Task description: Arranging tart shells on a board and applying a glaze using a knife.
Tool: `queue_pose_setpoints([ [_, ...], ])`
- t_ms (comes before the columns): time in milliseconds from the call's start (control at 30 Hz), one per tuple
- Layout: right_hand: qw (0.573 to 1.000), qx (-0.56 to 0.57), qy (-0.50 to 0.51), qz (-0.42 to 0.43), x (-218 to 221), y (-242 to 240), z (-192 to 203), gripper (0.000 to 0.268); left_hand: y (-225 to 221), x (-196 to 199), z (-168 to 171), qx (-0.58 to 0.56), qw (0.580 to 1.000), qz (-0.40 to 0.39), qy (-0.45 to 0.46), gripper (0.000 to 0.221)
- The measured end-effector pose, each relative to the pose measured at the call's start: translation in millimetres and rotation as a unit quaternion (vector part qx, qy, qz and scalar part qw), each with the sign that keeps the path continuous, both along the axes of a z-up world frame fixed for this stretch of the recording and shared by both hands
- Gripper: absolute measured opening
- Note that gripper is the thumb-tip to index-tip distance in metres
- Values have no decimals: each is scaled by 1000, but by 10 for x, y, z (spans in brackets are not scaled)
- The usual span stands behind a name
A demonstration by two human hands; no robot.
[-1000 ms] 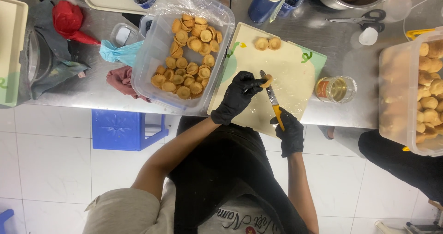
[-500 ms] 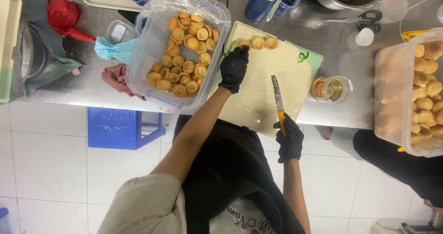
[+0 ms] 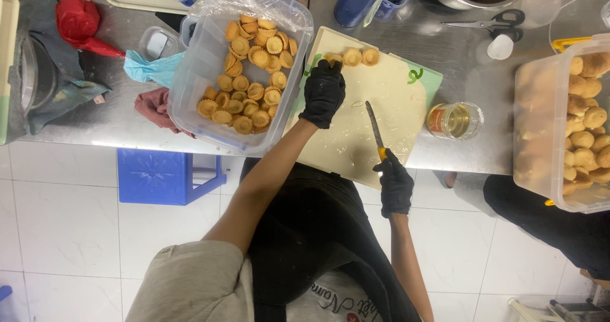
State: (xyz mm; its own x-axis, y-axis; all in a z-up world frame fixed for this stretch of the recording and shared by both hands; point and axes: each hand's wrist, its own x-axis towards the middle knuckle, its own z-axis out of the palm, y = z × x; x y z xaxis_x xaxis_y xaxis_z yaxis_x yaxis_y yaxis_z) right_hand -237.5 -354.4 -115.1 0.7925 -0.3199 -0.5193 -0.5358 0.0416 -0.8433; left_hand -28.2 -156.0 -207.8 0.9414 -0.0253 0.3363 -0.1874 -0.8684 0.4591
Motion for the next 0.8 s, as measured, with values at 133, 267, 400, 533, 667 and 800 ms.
queue_pose_setpoints([
  [133,961,-222,-94,137,71,17,-139,40,93,-341,981,-78,996,-33,-27,45],
  [267,942,-281,-91,161,90,72,-199,40,661,-505,1896,-194,977,-47,-71,42],
  [400,931,-284,-169,154,-53,66,-421,38,1610,-245,1669,-205,976,8,-77,30],
  [533,978,-171,-68,101,-7,134,-342,37,2122,-94,760,-35,992,-95,80,23],
  [667,997,78,10,-15,94,118,-113,39,2096,-67,35,18,963,-210,171,24],
  [800,982,163,21,-90,75,91,-25,43,2031,-75,70,35,970,-221,95,22],
])
